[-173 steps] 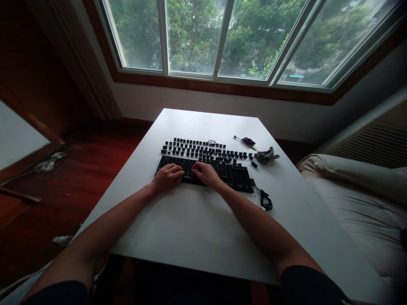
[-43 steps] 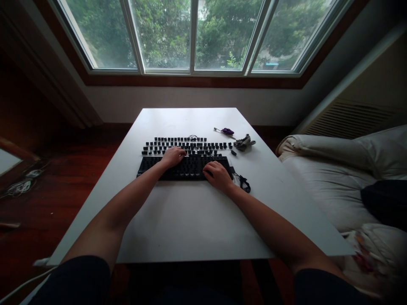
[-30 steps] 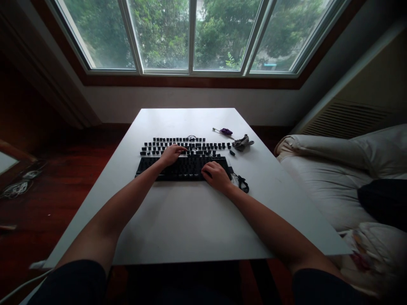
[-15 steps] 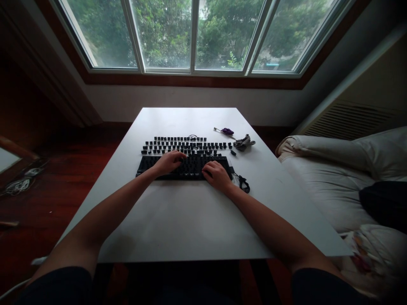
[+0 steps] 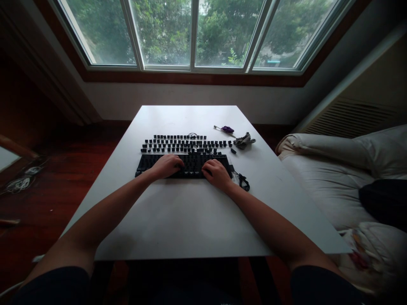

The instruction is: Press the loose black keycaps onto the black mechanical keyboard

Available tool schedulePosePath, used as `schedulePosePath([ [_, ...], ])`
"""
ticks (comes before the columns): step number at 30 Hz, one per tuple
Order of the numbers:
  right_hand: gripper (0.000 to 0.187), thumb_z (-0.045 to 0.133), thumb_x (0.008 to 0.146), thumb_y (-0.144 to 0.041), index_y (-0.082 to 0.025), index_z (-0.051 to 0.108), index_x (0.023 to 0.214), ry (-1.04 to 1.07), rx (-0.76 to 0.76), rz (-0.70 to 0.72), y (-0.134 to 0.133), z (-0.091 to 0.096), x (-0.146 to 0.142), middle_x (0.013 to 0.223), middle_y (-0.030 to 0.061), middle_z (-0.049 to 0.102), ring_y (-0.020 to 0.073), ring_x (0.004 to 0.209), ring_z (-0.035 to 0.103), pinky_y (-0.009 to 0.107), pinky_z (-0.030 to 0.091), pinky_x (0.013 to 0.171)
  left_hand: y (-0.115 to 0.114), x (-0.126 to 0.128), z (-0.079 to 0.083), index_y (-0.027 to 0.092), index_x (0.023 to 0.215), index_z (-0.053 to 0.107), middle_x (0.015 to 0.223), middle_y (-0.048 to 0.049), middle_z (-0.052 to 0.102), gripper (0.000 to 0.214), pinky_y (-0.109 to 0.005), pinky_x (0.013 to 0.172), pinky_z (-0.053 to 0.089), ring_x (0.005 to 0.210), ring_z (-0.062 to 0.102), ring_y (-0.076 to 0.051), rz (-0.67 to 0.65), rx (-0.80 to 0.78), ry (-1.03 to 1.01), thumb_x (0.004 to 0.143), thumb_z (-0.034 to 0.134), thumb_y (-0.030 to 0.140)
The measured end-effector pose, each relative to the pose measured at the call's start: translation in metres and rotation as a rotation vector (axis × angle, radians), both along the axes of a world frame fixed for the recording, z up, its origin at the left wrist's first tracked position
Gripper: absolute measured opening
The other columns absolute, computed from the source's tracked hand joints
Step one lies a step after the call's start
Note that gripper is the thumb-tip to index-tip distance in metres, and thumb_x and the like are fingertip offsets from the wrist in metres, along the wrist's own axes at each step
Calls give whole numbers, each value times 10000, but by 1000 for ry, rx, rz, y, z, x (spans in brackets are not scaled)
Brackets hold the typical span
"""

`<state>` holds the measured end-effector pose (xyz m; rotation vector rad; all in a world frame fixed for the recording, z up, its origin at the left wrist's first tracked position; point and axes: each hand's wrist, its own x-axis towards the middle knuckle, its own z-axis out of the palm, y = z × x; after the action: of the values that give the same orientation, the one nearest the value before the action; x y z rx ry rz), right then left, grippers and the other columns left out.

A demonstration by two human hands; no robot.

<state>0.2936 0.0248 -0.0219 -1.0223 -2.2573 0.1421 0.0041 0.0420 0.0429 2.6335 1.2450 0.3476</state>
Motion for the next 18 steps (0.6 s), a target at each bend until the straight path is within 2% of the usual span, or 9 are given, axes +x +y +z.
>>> schedulePosePath([
  [4, 66, 624, 961, -220, -239, 681, 934, -12, 1, -3, 0, 0, 0, 1015, 66, 678, 246, 966, 571, 407, 455, 903, 1, 0, -2, 274, 1040, 808, 1038, -19, 763, 251, -318, 908, 493, 982, 673, -230, 21, -14, -9, 837, 676, 209],
  [9, 75, 620, 961, -222, -238, 685, 928, -10, 5, 0, 0, 0, 1, 1011, 69, 677, 246, 970, 566, 408, 453, 904, 5, -1, -4, 300, 1046, 822, 1052, -1, 773, 251, -293, 891, 487, 993, 682, -215, 85, -123, -18, 836, 692, 258],
  [18, 89, 615, 960, -226, -244, 699, 939, -3, -23, -8, -2, 1, 1, 1018, 73, 676, 252, 972, 565, 422, 459, 900, 4, 1, -9, 312, 1003, 832, 1045, -11, 776, 228, -341, 956, 476, 1002, 674, -227, 118, -110, -75, 821, 709, 253],
])
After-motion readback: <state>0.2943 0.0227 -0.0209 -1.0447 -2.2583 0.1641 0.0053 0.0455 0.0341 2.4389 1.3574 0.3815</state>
